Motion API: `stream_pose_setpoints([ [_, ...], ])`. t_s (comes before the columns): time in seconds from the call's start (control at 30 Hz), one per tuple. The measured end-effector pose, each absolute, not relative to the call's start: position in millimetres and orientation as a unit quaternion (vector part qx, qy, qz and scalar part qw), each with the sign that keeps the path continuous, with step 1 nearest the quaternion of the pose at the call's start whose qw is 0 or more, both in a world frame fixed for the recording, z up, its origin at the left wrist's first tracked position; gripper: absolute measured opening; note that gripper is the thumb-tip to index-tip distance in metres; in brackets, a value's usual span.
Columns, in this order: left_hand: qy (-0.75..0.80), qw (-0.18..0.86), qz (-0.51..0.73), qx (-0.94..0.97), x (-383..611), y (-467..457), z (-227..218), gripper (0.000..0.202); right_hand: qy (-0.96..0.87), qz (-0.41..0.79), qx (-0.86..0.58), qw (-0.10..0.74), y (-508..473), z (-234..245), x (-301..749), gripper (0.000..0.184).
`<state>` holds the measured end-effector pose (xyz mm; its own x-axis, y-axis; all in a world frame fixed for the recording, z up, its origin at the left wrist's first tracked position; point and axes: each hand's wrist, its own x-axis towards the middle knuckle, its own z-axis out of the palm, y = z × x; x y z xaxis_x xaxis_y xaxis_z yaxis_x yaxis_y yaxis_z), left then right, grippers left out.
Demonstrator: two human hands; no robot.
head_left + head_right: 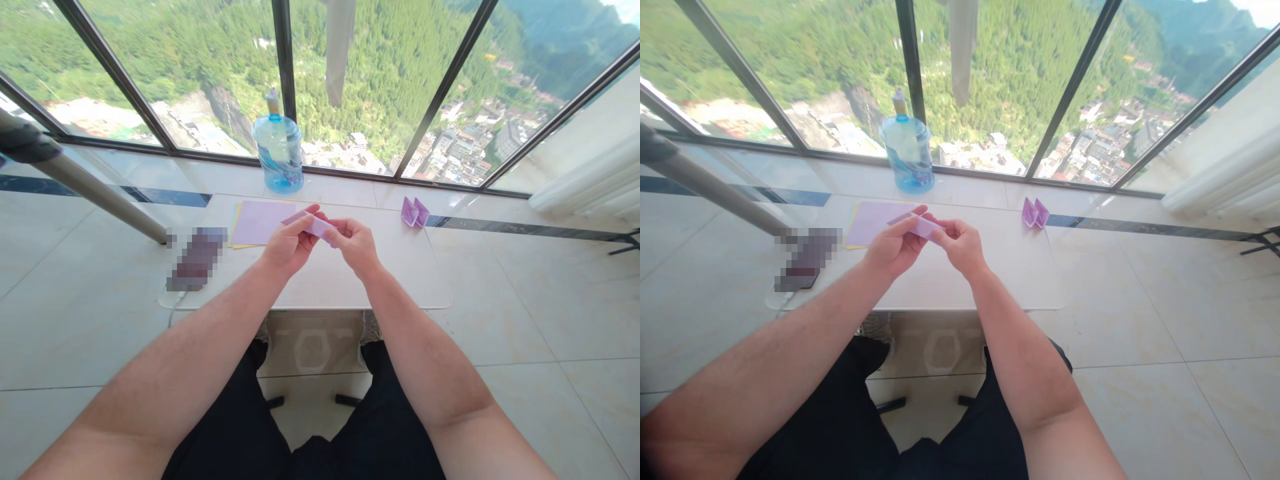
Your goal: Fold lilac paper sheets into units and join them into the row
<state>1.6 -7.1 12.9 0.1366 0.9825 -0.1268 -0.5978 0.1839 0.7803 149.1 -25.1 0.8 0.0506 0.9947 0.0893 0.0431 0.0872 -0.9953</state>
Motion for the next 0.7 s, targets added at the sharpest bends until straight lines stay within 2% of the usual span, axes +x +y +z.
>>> stream_pose_setpoints([
  [0.2,0.310,0.705,0.550,0.322,-0.7,-9.0,13.1,0.015,-0.512,0.433,-0.512,0.536,-25.8,2.5,149.2,0.035],
  [0.4,0.370,0.670,0.531,0.364,-15.2,0.3,18.2,0.030,-0.556,0.381,-0.526,0.519,-26.5,7.5,157.5,0.026],
  [0.57,0.439,0.546,0.432,0.568,-33.2,6.9,28.3,0.046,-0.619,0.303,-0.537,0.487,-31.5,12.6,162.6,0.017],
  [0.7,0.480,0.449,0.368,0.657,-33.8,5.2,28.3,0.043,-0.666,0.235,-0.542,0.455,-33.4,10.3,160.4,0.012],
])
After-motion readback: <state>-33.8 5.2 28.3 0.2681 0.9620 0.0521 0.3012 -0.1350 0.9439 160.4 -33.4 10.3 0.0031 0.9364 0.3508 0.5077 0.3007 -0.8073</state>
